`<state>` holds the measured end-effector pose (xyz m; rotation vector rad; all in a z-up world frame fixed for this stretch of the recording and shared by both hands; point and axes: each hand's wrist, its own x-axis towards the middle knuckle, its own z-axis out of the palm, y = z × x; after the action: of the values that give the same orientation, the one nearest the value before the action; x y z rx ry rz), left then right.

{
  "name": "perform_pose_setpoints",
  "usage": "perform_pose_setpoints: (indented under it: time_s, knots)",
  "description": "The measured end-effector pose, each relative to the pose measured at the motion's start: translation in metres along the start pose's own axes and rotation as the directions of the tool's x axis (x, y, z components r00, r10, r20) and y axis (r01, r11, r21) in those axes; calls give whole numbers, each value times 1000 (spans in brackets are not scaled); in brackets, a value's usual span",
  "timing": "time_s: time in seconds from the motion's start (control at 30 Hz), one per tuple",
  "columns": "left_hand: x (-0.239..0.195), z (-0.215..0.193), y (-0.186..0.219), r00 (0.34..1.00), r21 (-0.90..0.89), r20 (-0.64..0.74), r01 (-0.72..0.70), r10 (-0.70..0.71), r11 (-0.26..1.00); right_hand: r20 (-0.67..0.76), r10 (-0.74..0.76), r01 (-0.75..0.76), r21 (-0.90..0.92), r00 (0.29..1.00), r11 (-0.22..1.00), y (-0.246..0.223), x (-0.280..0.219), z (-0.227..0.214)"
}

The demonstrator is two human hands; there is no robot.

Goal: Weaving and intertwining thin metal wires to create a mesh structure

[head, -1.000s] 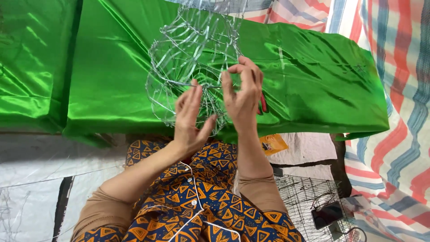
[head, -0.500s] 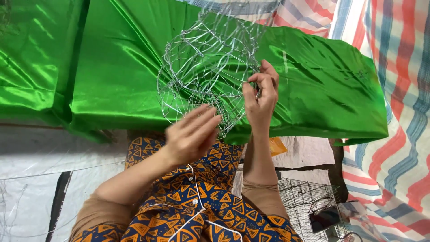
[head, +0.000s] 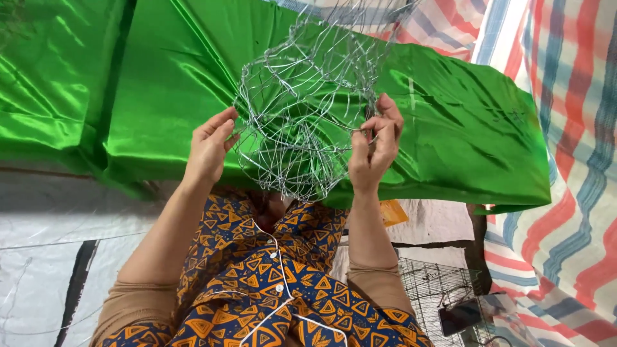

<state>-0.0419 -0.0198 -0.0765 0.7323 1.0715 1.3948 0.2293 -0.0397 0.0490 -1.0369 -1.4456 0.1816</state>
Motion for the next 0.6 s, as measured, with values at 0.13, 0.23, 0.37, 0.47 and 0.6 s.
perform_pose_setpoints:
  time_s: [0.13,0.23,0.37,0.47,0.6]
  knots:
    - [-11,11,32,1000,-27,12,-25,26,999,-27,-52,53,62,998,997,9,8,-3]
    - [-13,12,46,990,-65,73,-119,124,991,-65,-110,118,131,992,984,9,16,-3]
    - [-17,17,61,956,-41,199,-212,216,976,-198,-209,239,145,958,960,21,31,-5]
    - [-21,23,67,934,-29,276,-229,228,973,-234,-224,260,136,946,956,26,46,-16]
    - [-10,27,56,887,12,391,-271,245,962,-244,-235,265,97,941,959,23,62,-36]
